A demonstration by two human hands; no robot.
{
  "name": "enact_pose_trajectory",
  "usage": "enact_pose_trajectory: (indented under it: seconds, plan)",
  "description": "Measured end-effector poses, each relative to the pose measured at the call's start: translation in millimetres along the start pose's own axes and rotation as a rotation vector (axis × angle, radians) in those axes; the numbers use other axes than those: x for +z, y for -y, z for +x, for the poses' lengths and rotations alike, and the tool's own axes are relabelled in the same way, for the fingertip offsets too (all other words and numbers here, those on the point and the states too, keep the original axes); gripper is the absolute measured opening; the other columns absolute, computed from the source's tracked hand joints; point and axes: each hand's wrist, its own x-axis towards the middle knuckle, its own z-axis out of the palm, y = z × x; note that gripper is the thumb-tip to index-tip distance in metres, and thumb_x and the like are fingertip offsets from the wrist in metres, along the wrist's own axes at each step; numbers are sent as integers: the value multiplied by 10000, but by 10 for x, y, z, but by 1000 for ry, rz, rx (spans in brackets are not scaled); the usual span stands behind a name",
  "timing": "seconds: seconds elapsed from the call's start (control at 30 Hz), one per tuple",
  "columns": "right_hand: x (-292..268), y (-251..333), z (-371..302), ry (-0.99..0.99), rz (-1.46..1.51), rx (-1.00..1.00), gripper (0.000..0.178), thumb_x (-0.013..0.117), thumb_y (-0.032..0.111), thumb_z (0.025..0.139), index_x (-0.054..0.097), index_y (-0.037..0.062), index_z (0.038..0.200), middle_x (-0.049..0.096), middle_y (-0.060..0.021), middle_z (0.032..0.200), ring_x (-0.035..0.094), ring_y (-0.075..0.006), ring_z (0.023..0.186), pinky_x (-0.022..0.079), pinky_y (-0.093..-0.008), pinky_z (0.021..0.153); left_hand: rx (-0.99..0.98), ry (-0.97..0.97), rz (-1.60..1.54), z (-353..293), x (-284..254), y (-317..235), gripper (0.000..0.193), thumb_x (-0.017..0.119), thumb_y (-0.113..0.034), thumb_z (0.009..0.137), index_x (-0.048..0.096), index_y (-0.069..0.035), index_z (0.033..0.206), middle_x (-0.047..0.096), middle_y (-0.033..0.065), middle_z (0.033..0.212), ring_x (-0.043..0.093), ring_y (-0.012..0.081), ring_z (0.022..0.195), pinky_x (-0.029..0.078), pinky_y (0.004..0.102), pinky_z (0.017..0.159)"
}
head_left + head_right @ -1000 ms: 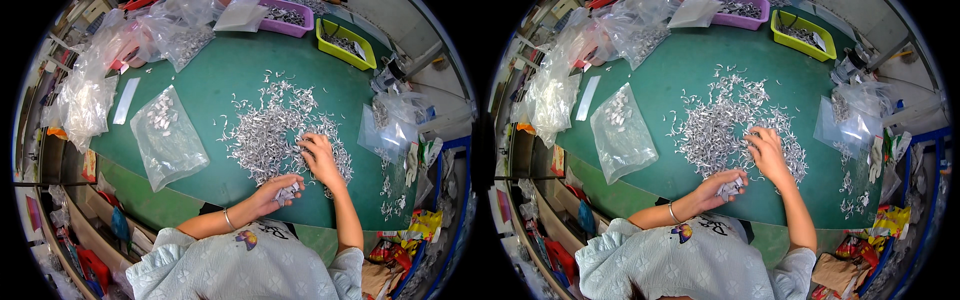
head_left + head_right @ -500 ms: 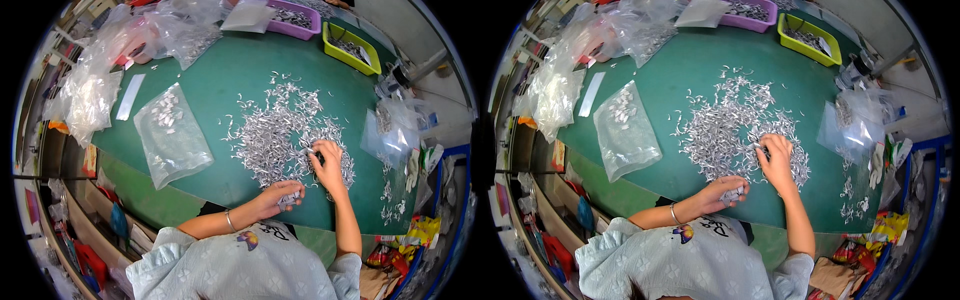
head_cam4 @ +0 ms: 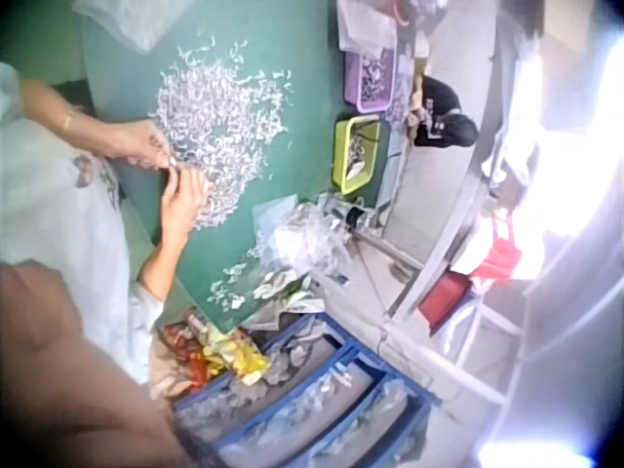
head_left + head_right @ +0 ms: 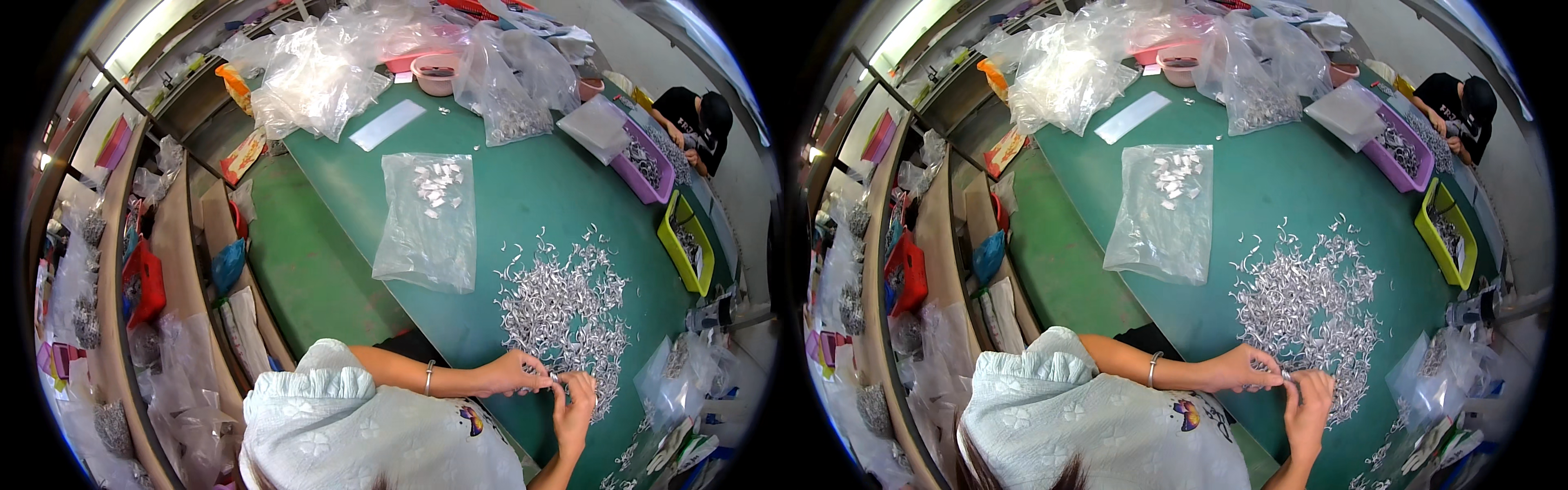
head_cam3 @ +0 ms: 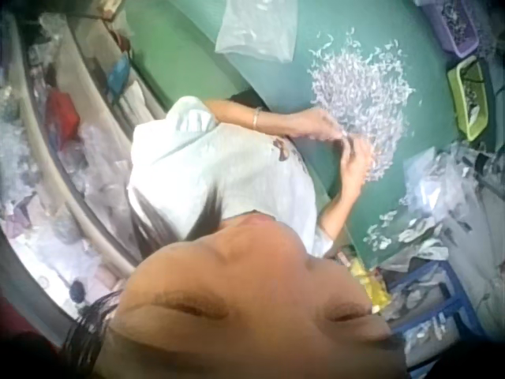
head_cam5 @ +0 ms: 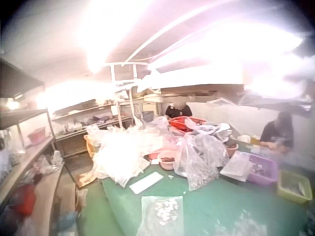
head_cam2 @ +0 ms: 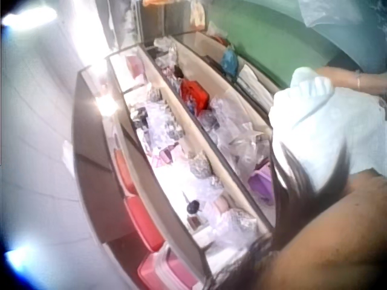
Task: The person sorts through a large pile of crescent-shaped metal parts on a green work table and places them into plastic bags by hand.
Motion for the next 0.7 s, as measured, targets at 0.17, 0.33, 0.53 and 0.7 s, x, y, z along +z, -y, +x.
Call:
enact_pose_trajectory:
  seconds: [0.17,0.33,0.53,0.7]
  plan:
    - [-6,128,51,29,77,17,121,663,-55,724,572,-33,800,591,-138,777,551,-313,755,425,-370,746,202,-81,123,-39,-60,29,171,723,-208,850,684,-76,951,610,-20,757,504,27,631,354,204,463]
    - [56,176,111,76,195,83,114,692,-25,728,601,-27,798,609,-147,759,568,-329,716,435,-380,712,621,-85,323,-9,-212,28,120,713,-181,851,700,-67,889,627,15,741,507,28,601,363,203,468]
    - [194,352,243,49,236,90,114,689,-28,739,590,-45,794,598,-143,735,566,-284,686,439,-348,665,159,-75,150,-340,-330,-396,154,714,-191,854,690,-58,928,594,-3,682,476,34,548,332,195,453]
    - [374,458,374,-11,271,80,105,669,-27,759,618,-46,848,603,-116,733,572,-206,677,451,-306,663,197,-127,190,-514,-658,-704,176,729,-237,848,691,-91,939,569,-44,674,471,28,554,330,189,442]
